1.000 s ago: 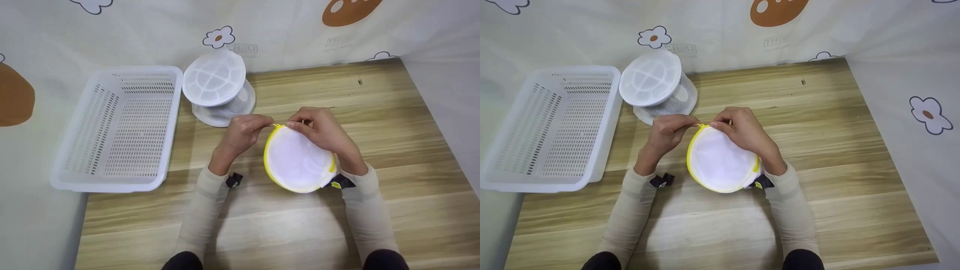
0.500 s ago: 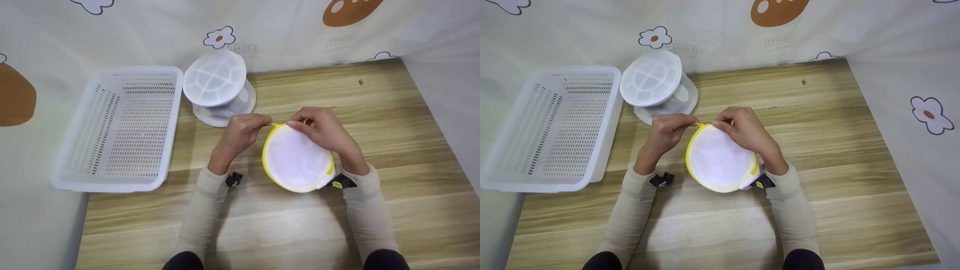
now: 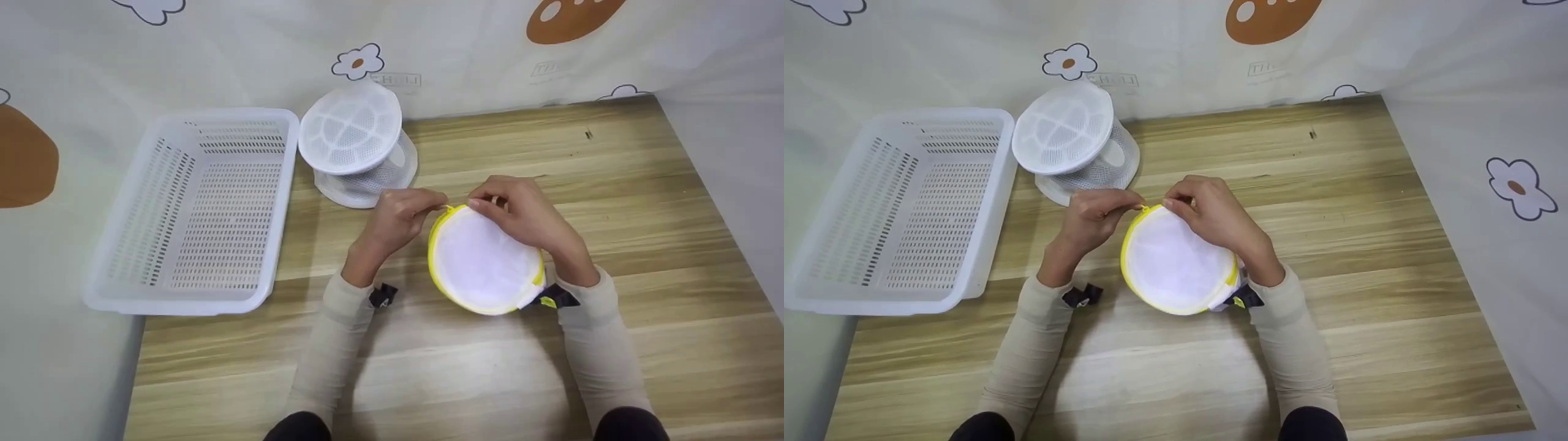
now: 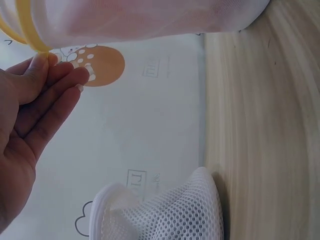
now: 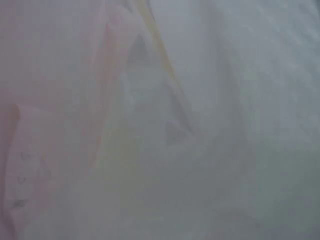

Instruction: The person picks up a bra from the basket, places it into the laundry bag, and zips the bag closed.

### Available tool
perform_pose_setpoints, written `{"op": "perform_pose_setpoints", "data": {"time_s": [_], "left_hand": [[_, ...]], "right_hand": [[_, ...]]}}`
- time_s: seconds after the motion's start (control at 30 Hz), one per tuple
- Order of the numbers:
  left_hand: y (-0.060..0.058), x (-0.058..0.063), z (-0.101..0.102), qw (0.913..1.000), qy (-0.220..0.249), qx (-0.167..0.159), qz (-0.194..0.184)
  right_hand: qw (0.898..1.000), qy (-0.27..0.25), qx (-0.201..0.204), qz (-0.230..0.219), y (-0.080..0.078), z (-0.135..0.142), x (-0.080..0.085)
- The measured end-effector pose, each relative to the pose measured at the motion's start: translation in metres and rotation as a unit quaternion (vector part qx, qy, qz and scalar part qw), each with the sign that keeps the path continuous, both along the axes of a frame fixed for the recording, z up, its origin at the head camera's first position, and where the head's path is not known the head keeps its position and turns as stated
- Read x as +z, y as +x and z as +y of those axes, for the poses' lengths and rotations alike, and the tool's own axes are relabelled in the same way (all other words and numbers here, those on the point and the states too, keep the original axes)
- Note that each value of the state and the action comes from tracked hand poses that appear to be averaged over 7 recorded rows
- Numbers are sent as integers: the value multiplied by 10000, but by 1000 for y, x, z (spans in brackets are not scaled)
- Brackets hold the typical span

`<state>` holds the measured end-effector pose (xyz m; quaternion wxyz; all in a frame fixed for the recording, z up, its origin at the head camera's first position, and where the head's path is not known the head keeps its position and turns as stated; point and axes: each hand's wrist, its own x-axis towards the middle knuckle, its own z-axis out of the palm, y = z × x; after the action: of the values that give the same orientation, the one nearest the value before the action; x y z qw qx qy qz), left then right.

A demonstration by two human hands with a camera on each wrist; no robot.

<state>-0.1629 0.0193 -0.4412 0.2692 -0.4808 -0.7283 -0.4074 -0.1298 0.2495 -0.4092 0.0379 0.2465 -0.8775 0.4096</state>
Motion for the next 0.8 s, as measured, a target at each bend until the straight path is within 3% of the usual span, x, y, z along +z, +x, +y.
{"op": "perform_pose_setpoints", "data": {"time_s": [0.33, 0.8], "left_hand": [[2, 1, 4, 9998, -145, 41, 126], [0, 5, -1, 9998, -51, -2, 170]], "right_hand": [[9993, 4, 279, 263, 2, -5, 0], [9994, -186, -5, 284, 0, -1, 2]]}}
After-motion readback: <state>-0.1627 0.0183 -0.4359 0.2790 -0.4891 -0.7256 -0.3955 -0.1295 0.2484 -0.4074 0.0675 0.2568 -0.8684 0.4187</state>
